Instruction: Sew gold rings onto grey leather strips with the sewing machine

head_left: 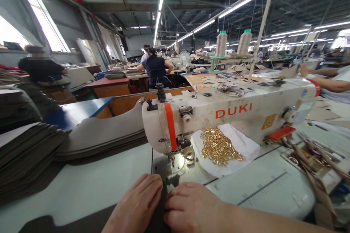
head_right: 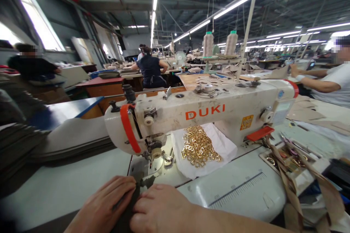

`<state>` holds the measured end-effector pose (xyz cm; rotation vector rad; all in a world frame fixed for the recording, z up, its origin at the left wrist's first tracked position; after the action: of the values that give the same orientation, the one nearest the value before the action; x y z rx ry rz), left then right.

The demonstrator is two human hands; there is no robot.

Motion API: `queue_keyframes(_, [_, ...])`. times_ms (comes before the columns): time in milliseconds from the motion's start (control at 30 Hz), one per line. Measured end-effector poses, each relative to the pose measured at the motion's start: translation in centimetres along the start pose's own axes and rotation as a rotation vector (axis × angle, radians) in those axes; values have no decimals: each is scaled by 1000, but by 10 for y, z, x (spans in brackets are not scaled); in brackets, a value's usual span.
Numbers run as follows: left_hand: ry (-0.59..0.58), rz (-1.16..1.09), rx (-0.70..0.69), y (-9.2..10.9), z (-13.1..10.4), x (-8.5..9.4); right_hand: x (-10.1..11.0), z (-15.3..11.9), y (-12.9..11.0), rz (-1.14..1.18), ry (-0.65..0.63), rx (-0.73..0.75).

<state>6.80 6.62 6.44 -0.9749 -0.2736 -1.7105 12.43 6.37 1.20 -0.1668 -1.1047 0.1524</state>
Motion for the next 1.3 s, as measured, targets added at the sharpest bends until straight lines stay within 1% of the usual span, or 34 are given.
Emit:
queue_keyframes(133, [23, 37, -33, 3, 1, 2, 0, -1, -1, 3, 31, 11])
queue_keyframes(400, [-13, 73, -65, 7, 1, 1, -2, -1, 1, 5, 35, 3])
queue_keyframes(567, [-54, 39, -45, 5, -3, -5, -1, -1, 1, 8, 12, -4])
queue_keyframes(633, [-63, 27, -37, 3, -3, -7, 2, 0, 1, 11, 4, -30])
queue_keyframes(767, [-40, -1, 1, -1, -5, -6, 15, 2, 4, -6, 43, -115])
queue_keyframes(867, [-48, -38, 39, -4, -8, -7, 19, 3, 6, -19, 72, -140])
queue_keyframes(1100, [-63, -120, 112, -7, -13, -2, 11, 4, 11, -51, 87, -164])
queue_keyframes(1300, [-77, -109, 134, -8, -15, -2, 10, 4, 6, -117, 35, -140])
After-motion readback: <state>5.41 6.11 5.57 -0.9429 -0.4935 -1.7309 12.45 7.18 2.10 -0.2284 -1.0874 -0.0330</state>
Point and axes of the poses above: each hand's wrist, its own z-axis towards the middle knuckle, its own x-axis out of the back of the hand, y = z × x, the point moved 9 cm from there along z, towards the middle knuckle, and after that the axes turned 13 degrees about z, right-handed, at the moved point
